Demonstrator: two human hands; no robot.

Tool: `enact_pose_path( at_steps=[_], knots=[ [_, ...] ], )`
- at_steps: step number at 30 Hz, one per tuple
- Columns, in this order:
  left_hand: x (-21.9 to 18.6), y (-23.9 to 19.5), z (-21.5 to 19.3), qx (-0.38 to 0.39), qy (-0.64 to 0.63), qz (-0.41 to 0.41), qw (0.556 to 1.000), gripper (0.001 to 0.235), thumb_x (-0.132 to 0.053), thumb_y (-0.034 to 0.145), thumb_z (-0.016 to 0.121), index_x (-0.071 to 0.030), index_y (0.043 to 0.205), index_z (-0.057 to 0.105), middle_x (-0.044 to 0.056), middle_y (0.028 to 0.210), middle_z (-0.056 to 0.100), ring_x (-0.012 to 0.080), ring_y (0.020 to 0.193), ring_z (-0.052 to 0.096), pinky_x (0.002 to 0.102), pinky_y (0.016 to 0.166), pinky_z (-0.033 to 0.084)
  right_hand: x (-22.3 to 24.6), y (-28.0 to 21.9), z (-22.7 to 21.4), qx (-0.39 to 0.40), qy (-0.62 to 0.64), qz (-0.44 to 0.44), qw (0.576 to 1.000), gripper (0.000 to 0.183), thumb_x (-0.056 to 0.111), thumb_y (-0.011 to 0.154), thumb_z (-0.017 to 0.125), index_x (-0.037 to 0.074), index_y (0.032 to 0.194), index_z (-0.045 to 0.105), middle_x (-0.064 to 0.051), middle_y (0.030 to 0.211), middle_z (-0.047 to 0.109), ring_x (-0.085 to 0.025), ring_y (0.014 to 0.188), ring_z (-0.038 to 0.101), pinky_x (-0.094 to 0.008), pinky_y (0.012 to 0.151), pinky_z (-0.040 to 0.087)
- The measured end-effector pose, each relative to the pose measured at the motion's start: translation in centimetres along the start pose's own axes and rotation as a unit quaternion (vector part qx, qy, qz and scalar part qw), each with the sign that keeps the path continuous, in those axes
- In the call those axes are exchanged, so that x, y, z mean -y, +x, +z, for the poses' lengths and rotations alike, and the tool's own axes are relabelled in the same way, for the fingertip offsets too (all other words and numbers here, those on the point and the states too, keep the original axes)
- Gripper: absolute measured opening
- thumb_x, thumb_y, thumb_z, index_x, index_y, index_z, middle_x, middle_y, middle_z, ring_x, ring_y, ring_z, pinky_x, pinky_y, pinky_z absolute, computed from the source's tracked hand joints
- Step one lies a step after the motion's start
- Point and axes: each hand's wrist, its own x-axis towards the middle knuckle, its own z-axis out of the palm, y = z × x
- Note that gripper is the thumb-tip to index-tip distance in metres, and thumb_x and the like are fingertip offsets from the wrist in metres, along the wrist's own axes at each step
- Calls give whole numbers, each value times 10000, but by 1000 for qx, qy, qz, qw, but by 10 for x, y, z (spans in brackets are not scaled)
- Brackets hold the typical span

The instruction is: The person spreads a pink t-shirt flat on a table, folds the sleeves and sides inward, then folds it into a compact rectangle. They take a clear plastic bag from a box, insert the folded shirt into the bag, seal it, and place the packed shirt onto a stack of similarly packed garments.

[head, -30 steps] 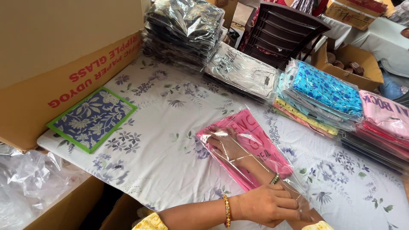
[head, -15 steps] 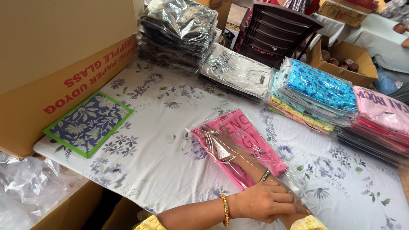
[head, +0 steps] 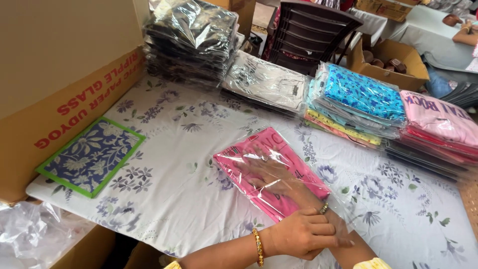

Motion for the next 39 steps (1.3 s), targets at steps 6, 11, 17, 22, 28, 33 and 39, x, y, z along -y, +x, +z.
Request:
enact_pose_path(
  at_steps=[6,11,17,22,28,33,39],
  knots=[
    [-4,1,-3,17,-14,14,1000,517,-63,896,648,-217,1389,625,-19,965,564,147,969,612,324,860,451,-13,3,16,110,-224,69,966,865,647,891,506,344,1610,132,-56,1717,58,-369,1539,-65,-775,1069,-48],
    [4,9,-27,7,-84,-7,996,221,-189,937,728,-155,1150,678,32,884,568,227,849,599,405,784,481,-8,-16,6,-10,-27,34,999,657,517,1006,500,323,1605,312,8,1718,165,-292,1578,19,-706,1147,-43],
    [56,8,-85,-126,15,-236,963,205,-228,965,671,-137,1138,733,41,916,648,269,888,617,429,828,482,-17,-130,66,-70,87,-40,993,540,406,1049,567,257,1552,442,31,1658,338,-241,1585,262,-498,1315,197],
    [66,4,-90,92,110,-319,937,567,-483,884,704,-211,1374,622,99,1387,524,371,1339,391,656,1082,275,35,-217,5,20,-24,92,995,639,429,951,642,313,1548,448,-15,1683,248,-321,1568,171,-604,1204,82],
    [11,-33,-68,418,78,-315,848,981,-615,763,719,-312,1590,289,24,1696,49,359,1551,-57,726,1152,-72,-24,-322,-4,-74,87,425,898,346,233,932,639,238,1271,707,37,1425,622,-197,1236,585,-376,1051,458],
    [-12,-71,-74,360,25,-219,907,797,-520,831,731,-304,1549,461,51,1711,154,368,1559,24,728,1141,-94,-76,-305,9,-279,166,426,845,250,193,984,614,139,1170,772,-6,1116,819,-149,874,759,-303,776,611],
    [-4,-55,-95,299,-29,-260,918,561,-442,857,737,-179,1346,657,62,1507,542,283,1479,379,696,1192,71,-86,-216,-3,-189,235,484,821,580,481,821,788,107,1255,698,-111,766,766,-166,711,732,-307,674,546]
  ],
)
